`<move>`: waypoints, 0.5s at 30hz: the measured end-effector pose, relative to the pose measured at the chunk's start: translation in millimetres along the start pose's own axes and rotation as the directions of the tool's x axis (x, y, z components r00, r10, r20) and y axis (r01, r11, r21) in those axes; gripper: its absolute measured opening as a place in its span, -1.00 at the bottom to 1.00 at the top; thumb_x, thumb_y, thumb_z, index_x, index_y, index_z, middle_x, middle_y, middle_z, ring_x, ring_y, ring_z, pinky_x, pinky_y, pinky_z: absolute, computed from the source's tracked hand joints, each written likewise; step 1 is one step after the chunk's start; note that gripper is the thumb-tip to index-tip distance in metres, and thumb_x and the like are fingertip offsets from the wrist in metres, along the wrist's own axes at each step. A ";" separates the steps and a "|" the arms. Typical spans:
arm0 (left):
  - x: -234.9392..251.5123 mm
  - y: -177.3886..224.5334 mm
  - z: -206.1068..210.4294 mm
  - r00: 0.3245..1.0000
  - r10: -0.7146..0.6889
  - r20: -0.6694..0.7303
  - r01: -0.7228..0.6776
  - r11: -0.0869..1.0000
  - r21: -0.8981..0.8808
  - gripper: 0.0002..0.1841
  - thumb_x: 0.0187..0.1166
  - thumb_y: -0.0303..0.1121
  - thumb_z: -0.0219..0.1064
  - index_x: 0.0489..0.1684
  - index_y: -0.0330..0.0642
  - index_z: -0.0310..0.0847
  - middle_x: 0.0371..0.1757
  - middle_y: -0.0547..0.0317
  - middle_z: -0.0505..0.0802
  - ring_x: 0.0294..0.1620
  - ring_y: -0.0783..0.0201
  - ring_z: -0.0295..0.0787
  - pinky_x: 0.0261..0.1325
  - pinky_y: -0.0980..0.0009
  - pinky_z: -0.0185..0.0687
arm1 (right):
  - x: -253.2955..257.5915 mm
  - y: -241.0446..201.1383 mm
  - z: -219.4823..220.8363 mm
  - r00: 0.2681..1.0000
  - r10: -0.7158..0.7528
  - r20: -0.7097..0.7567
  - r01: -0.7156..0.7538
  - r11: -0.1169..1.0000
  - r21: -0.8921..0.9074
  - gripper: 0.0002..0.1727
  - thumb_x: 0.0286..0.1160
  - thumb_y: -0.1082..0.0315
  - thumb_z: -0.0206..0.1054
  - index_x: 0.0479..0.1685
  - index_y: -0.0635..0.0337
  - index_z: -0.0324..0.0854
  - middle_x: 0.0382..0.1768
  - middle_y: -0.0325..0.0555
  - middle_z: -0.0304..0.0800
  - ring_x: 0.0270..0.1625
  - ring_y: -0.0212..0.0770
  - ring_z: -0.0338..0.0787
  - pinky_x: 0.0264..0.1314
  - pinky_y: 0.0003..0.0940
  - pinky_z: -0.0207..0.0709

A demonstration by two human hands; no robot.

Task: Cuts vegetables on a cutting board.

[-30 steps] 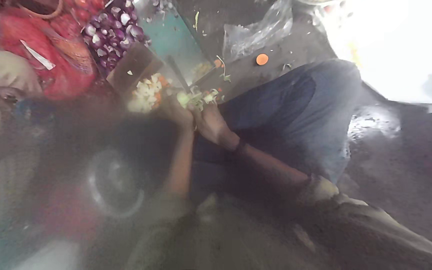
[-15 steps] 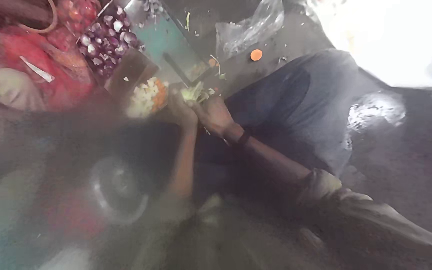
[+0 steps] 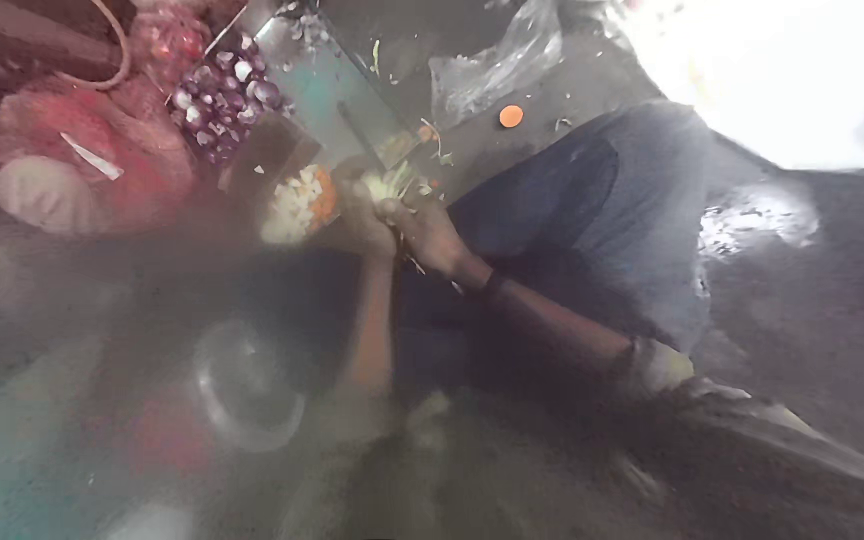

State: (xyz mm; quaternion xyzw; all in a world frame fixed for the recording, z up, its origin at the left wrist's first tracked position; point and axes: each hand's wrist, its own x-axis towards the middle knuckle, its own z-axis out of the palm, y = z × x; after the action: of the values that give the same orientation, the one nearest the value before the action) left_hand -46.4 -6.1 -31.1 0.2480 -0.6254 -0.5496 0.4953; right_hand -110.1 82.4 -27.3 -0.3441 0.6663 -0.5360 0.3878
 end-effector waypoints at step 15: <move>7.1 3.4 -6.3 0.878 -0.364 -0.309 0.404 0.912 0.074 -0.56 0.92 -0.13 -0.08 -0.07 -0.25 0.67 -0.26 0.18 0.82 -0.18 0.35 0.82 0.05 0.28 0.82 | 8.2 9.9 4.7 0.997 0.015 0.080 -0.002 0.986 -0.165 -0.41 0.72 -0.18 0.20 -0.35 0.22 0.66 -0.51 -0.10 0.70 -0.41 -0.14 0.75 -0.24 -0.02 0.66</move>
State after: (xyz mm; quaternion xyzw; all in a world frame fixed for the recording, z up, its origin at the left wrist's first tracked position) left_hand -42.7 -14.0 -26.0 0.4781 -0.5204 -0.5509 0.4440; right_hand -110.3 74.9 -38.8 -0.3936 0.6936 -0.4629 0.3869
